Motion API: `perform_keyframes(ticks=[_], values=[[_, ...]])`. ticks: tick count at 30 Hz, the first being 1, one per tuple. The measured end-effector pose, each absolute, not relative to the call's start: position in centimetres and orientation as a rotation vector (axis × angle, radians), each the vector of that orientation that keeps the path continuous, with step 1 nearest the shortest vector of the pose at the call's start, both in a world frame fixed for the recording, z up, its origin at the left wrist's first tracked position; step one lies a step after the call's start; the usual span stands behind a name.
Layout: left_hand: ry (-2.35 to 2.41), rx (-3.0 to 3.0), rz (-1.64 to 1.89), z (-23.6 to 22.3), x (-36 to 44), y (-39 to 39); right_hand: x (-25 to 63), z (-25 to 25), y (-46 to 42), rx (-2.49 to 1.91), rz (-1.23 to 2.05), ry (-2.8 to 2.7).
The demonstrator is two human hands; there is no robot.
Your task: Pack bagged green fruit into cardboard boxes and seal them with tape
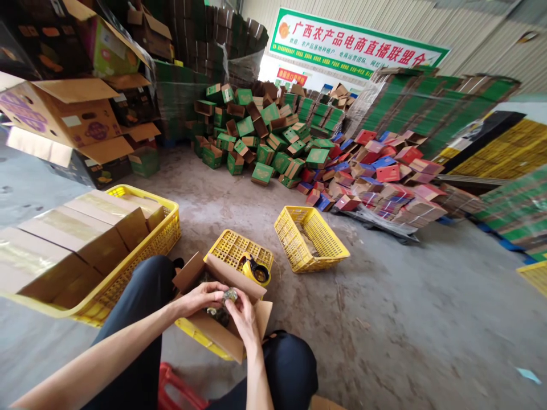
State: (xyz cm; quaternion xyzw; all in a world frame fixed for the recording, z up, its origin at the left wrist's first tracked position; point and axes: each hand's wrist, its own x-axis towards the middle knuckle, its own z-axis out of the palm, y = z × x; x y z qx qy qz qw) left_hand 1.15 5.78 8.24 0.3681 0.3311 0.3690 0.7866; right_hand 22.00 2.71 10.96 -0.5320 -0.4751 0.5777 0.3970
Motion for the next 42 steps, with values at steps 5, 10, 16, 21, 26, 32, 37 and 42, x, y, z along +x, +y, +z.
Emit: perform_keyframes(ticks=[5,10,16,21,26,32,37,42], values=[[0.678,0.793,0.759,8.6,1.2,5.9,21.6,11.8,2.0,-1.236,1.587,-1.062],[0.948,0.721,1.028,7.6,1.2,7.0,22.1,11.4,2.4,-1.216,1.579,-0.870],[0.894,0.723,0.970,7.7,1.3,6.9,22.4,11.1,2.6,-1.069,1.703,-0.797],[0.786,0.787,0.916,7.7,1.6,6.5,22.0,11.2,2.5,-1.068,1.760,-0.771],[0.824,0.698,0.988,7.1,1.5,6.9,22.2,10.6,3.0,-1.202,1.617,-0.706],[0.791,0.679,0.978,6.9,1.3,6.8,22.9,10.1,3.2,-1.338,1.542,-0.795],[0.721,0.657,0.921,6.8,1.3,6.7,23.2,10.1,3.2,-1.396,1.421,-0.861],[0.717,0.655,0.877,7.1,1.3,6.6,23.3,10.2,3.3,-1.398,1.378,-0.878]])
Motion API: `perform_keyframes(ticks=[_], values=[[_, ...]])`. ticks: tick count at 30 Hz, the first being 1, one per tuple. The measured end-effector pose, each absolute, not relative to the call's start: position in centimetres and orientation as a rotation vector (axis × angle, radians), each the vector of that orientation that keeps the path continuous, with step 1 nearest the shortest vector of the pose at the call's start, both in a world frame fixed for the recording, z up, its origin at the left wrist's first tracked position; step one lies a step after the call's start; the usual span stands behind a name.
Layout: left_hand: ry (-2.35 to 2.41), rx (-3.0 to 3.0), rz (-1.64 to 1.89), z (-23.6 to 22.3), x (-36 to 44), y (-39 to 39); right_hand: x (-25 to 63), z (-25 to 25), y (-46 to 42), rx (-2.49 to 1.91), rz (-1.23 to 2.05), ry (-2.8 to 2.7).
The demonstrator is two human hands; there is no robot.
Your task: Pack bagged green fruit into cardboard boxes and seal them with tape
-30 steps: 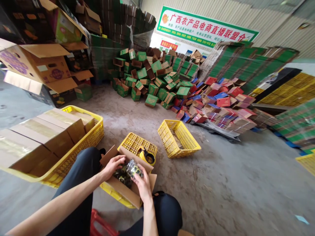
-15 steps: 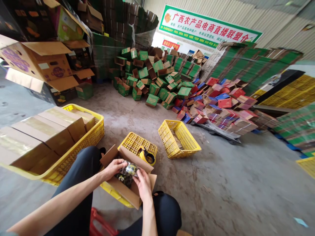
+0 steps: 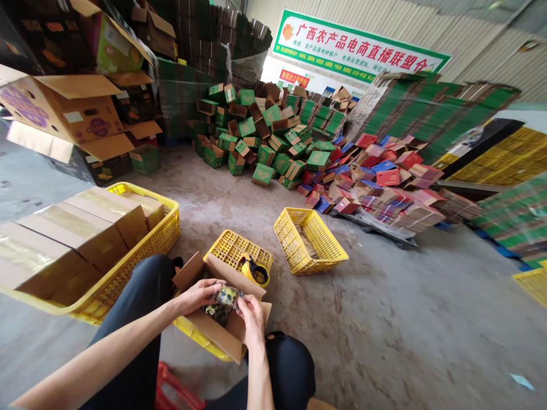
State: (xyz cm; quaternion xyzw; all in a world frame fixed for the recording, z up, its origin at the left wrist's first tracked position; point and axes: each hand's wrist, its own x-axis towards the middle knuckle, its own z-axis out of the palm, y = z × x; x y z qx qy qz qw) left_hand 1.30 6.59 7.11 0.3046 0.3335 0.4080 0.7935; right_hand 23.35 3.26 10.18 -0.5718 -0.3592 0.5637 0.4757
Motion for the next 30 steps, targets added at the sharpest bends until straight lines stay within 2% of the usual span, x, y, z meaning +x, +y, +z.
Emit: perform_keyframes(ticks=[7,13,25,30], values=[[0.790,0.548,0.739,7.1,1.5,6.5,23.2,10.4,3.3,-1.374,1.346,-0.897],[0.771,0.466,0.766,7.7,1.3,6.7,23.0,10.4,3.3,-1.324,1.381,-0.914],[0.713,0.639,0.952,7.9,1.2,6.3,22.8,10.5,3.6,-1.230,1.508,-0.711],[0.636,0.724,0.976,7.9,1.5,6.2,22.3,10.6,2.9,-1.268,1.563,-0.795]])
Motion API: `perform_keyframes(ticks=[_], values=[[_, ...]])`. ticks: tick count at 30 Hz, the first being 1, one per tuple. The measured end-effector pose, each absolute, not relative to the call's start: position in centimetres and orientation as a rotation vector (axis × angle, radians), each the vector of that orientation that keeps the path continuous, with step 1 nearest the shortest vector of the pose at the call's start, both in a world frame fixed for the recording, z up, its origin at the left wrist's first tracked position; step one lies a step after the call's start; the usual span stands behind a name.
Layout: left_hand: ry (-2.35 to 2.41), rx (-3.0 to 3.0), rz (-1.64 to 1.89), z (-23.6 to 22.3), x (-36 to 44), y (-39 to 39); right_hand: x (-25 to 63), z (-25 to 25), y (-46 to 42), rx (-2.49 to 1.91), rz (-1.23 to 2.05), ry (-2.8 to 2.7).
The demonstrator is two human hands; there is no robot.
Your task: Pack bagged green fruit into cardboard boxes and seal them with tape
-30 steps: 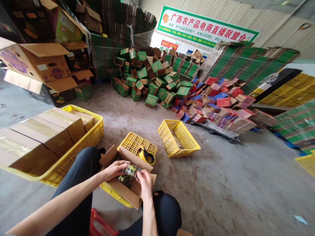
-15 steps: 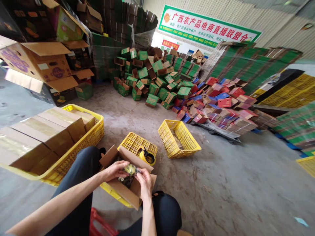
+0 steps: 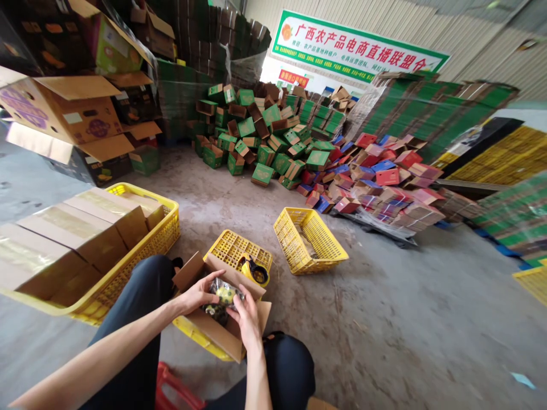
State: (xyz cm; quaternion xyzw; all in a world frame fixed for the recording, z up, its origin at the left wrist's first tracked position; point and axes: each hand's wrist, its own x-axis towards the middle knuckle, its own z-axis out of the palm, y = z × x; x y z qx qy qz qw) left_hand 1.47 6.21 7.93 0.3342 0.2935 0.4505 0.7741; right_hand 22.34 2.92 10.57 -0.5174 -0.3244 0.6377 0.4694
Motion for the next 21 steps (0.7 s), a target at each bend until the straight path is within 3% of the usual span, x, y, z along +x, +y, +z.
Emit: perform_keyframes(ticks=[16,21], values=[[0.669,0.792,0.839,7.6,1.1,6.3,22.5,10.9,3.2,-1.233,1.489,-0.788],[0.716,0.739,0.865,7.1,0.7,6.6,24.3,11.2,3.9,-1.315,1.246,-0.916]])
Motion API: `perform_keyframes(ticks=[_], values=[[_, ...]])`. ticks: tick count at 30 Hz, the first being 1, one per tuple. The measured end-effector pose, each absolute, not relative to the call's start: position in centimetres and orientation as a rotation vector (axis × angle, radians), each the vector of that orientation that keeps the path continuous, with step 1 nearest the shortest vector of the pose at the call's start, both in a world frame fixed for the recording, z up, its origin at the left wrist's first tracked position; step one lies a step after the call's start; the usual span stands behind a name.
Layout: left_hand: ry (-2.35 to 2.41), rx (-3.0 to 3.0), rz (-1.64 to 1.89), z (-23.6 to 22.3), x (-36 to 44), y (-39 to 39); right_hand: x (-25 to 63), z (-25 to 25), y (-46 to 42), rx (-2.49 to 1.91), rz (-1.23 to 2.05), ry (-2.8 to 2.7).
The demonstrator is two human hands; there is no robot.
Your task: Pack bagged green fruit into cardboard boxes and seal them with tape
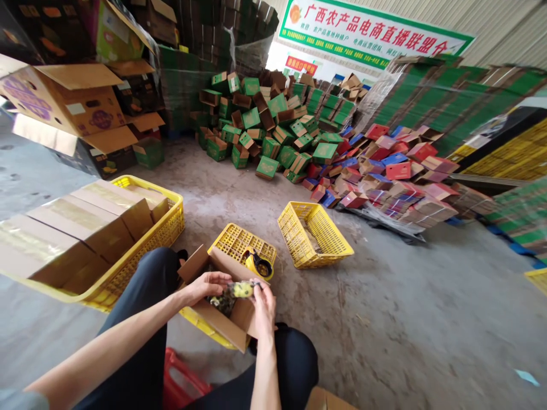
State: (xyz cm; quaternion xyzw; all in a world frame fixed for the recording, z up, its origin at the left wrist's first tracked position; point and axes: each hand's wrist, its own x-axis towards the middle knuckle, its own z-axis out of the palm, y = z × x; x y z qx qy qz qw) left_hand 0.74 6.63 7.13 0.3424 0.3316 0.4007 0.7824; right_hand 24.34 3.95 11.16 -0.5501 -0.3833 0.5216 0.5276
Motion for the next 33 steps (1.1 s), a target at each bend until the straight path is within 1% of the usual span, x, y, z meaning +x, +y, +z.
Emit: perform_keyframes(ticks=[3,5,8,14,18,22,27,33], values=[[0.837,0.651,0.934,6.8,0.4,7.0,25.7,10.9,4.2,-1.482,0.964,-1.244],[0.907,0.620,0.949,6.5,0.3,7.3,26.0,10.3,4.1,-1.600,0.789,-1.591],[0.969,0.614,0.941,6.1,0.3,7.4,25.5,8.9,3.8,-1.690,0.611,-2.017],[1.019,0.606,0.941,6.0,0.5,7.5,23.5,6.3,3.4,-1.754,0.523,-2.131],[1.021,0.614,0.926,6.3,0.3,7.4,22.7,5.6,4.2,-1.690,0.530,-2.115],[1.012,0.613,0.936,6.3,0.2,7.3,21.8,4.9,4.7,-1.583,0.625,-2.102],[1.014,0.617,0.940,6.3,0.4,7.3,21.3,4.2,5.0,-1.537,0.882,-1.769],[1.010,0.618,0.955,6.2,0.5,7.5,22.3,6.0,5.1,-1.557,0.950,-1.537]])
